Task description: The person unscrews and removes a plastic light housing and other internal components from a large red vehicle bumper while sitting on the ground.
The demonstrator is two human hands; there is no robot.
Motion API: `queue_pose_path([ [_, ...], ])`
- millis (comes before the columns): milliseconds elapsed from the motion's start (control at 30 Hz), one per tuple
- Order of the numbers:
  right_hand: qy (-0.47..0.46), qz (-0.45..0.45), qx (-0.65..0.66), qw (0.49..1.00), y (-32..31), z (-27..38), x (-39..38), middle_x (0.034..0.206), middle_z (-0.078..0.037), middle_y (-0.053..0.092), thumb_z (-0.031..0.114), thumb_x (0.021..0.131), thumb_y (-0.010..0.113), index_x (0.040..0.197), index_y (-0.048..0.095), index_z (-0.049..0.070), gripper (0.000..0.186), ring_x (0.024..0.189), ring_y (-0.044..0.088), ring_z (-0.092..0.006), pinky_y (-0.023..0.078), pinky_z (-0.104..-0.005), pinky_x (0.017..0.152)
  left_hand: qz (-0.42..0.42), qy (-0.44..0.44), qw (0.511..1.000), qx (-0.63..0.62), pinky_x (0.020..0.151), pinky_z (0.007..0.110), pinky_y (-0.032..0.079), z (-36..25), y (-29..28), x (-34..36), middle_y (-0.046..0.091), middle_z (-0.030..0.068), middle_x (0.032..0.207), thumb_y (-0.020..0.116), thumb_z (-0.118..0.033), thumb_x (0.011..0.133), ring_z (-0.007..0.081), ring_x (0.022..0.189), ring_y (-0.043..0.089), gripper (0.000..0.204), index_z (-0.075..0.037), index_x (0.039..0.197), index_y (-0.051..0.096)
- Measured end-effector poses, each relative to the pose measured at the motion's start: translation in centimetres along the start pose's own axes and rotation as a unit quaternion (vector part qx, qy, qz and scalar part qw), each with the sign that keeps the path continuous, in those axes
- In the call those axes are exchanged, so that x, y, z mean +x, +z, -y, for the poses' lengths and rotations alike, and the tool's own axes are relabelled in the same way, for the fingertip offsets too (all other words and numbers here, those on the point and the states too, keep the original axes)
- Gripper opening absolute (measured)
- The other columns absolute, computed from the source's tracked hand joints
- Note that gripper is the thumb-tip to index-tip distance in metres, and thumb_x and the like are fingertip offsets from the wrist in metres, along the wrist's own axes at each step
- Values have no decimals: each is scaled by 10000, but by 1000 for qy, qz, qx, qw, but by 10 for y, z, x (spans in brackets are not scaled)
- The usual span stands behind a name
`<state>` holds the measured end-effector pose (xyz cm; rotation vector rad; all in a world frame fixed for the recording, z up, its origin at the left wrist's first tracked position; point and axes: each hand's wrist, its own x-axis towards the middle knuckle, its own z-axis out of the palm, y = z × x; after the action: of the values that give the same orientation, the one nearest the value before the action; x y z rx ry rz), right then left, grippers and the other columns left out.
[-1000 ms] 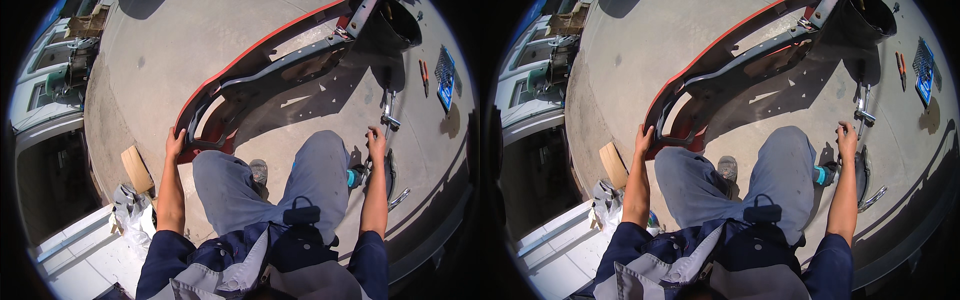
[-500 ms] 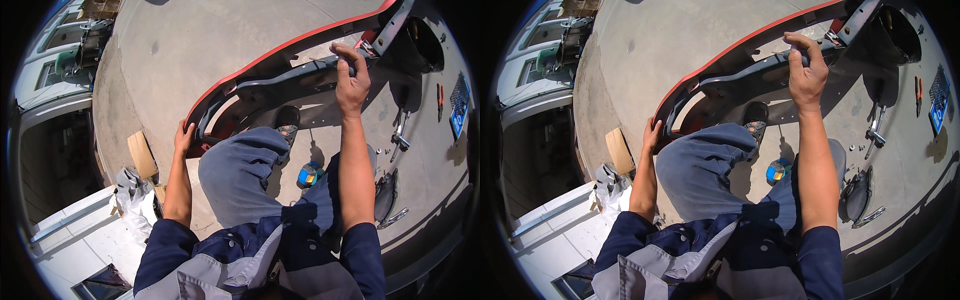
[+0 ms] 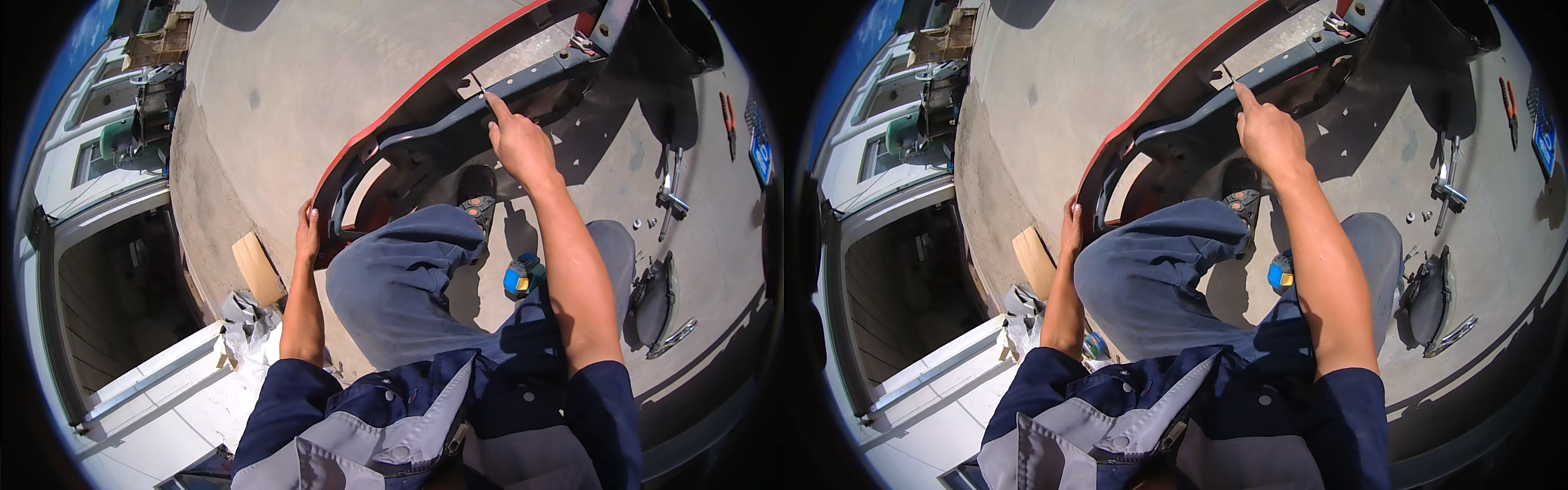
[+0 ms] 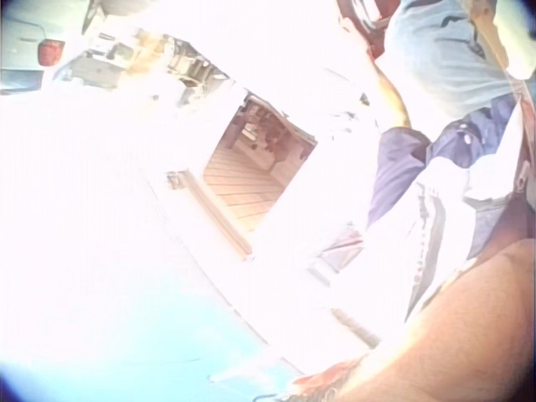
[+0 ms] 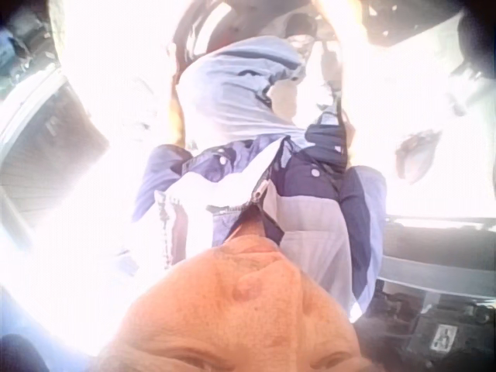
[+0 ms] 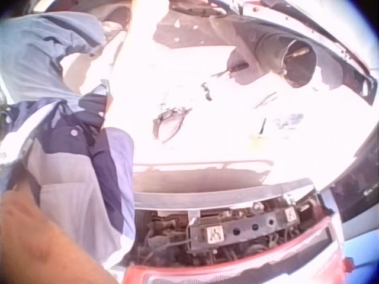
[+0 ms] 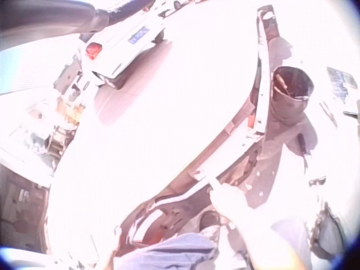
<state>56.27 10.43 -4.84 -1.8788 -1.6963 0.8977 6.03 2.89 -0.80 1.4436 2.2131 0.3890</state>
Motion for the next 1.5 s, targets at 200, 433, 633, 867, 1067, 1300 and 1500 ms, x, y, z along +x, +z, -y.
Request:
queue_pose_path([
  [200, 20, 31, 34, 999, -2, 5, 4, 951, -250, 718, 229, 984, 553, 1473, 488, 175, 496, 906, 688, -451, 538, -556, 825, 167, 218, 956, 101, 1124, 403, 395, -141, 18, 106, 605, 195, 1393, 327, -573, 1082, 305, 1353, 531, 667, -48, 1388, 602],
  [433, 49, 4, 79, 996, 8, 12, 9, 1009, -260, 716, 234, 989, 557, 1479, 474, 157, 504, 958, 686, -454, 534, -551, 856, 294, 300, 893, 164, 946, 389, 514, -325, 148, 104, 664, 236, 1208, 820, -627, 767, 289, 1123, 646, 1033, 30, 1445, 401],
  [633, 128, -91, 398, 904, 66, 41, -58, 879, -192, 696, 201, 1001, 546, 1495, 446, 175, 504, 750, 700, -338, 552, -451, 726, 236, 247, 926, 160, 1034, 436, 482, -325, 157, 84, 591, 276, 1360, 866, -693, 631, 393, 1265, 589, 1142, 33, 1416, 466],
  [867, 198, -43, 641, 740, 67, 79, -73, 771, -43, 597, 137, 1004, 547, 1453, 461, 105, 458, 558, 580, -124, 504, -303, 554, 131, 279, 938, 157, 1032, 437, 487, -315, 170, 70, 623, 241, 1315, 915, -544, 654, 368, 1238, 610, 1031, 13, 1405, 481],
  [1067, 213, -72, 697, 681, 91, 90, -64, 755, -9, 559, 124, 1009, 547, 1440, 454, 129, 441, 518, 514, -61, 404, -239, 396, 83, 300, 929, 198, 1045, 444, 474, -310, 173, 72, 627, 232, 1298, 913, -534, 660, 382, 1239, 599, 1006, -11, 1403, 482],
  [1300, 198, -101, 705, 674, 107, 96, -63, 739, 6, 554, 116, 1009, 549, 1457, 429, 145, 464, 508, 497, -48, 391, -229, 392, 90, 302, 925, 210, 1045, 444, 470, -314, 171, 69, 616, 210, 1327, 918, -519, 658, 366, 1240, 602, 990, -24, 1396, 481],
  [1500, 209, -120, 655, 716, 106, 98, -63, 881, -67, 602, 129, 995, 567, 1447, 443, 118, 469, 683, 575, -166, 463, -316, 583, 93, 299, 928, 202, 1022, 437, 483, -316, 171, 66, 619, 199, 1318, 928, -469, 669, 357, 1224, 610, 950, -27, 1385, 487],
])
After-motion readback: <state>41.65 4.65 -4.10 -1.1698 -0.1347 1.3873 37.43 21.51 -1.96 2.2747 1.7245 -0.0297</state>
